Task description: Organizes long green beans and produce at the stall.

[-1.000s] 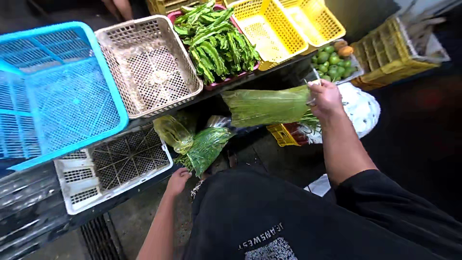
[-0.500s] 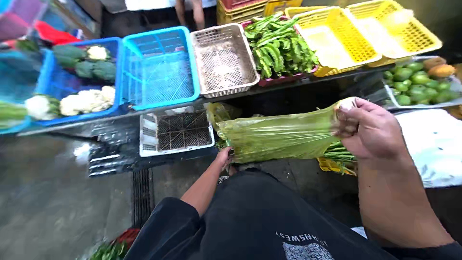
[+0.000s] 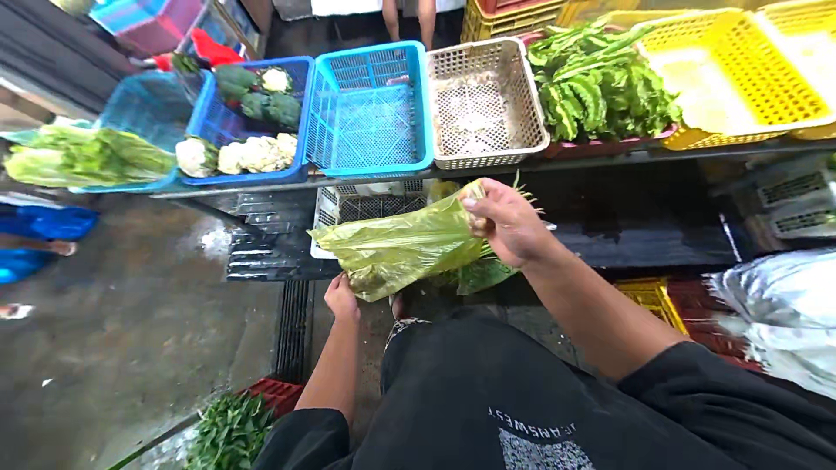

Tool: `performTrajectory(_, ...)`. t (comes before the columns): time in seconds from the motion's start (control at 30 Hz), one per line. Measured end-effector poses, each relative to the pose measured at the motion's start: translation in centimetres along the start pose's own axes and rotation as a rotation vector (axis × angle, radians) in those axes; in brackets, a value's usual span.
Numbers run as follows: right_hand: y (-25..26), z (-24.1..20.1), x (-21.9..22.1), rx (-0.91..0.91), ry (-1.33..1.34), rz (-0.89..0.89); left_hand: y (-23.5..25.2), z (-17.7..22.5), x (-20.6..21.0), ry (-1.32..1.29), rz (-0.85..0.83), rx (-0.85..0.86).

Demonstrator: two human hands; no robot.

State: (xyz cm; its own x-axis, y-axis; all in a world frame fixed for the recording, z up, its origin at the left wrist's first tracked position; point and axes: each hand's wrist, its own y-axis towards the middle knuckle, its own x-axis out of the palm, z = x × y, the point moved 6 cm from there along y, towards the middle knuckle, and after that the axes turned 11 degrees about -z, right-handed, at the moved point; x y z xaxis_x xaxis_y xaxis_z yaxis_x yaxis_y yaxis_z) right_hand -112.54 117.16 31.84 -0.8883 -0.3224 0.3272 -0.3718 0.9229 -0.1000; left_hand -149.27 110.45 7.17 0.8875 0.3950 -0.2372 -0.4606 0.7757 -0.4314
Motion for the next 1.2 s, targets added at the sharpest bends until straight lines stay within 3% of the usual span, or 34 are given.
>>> performTrajectory(0.23, 11.7, 6.9, 6.8, 0.132, 0.019, 0.024, 12.0, 0.3, -9.0, 0.174, -0.009, -0.117)
performTrajectory(0.4, 16.9, 12.2, 8.4, 0.336, -0.092, 0.198, 19.3, 3.0, -12.5, 0.344, -0.085, -0.167)
performTrajectory(0.5, 19.6, 16.4, 7.4, 0.421, -0.174, 0.216, 22.6, 3.5, -13.4, 0.168, -0.096, -0.186)
performTrajectory(0.6, 22.3, 21.4, 5.4, 0.491, -0.433, 0.220, 24.1, 4.4, -12.7, -0.230, -0.116, -0.236)
performTrajectory(0.73, 23.3, 28.0, 2.4, 0.718, -0.538, 0.269, 23.2, 9.8, -12.3, -0.568, -0.185, -0.242)
performTrajectory(0.83, 22.3, 30.2, 4.3, 0.778, -0.490, 0.215, 21.9, 16.1, -14.1, -0.648, -0.269, -0.121)
performTrajectory(0.93, 21.4, 31.1, 7.7, 0.811, -0.538, 0.050, 20.2, 20.9, -16.5, -0.721, -0.425, 0.075)
performTrajectory(1.03, 21.9, 29.1, 12.3, 0.769, -0.619, -0.135, 17.4, 25.2, -19.3, -0.777, -0.489, 0.276)
performTrajectory(1.2, 23.6, 23.9, 20.5, 0.501, -0.720, -0.398, 13.0, 32.4, -24.2, -0.930, -0.471, 0.654)
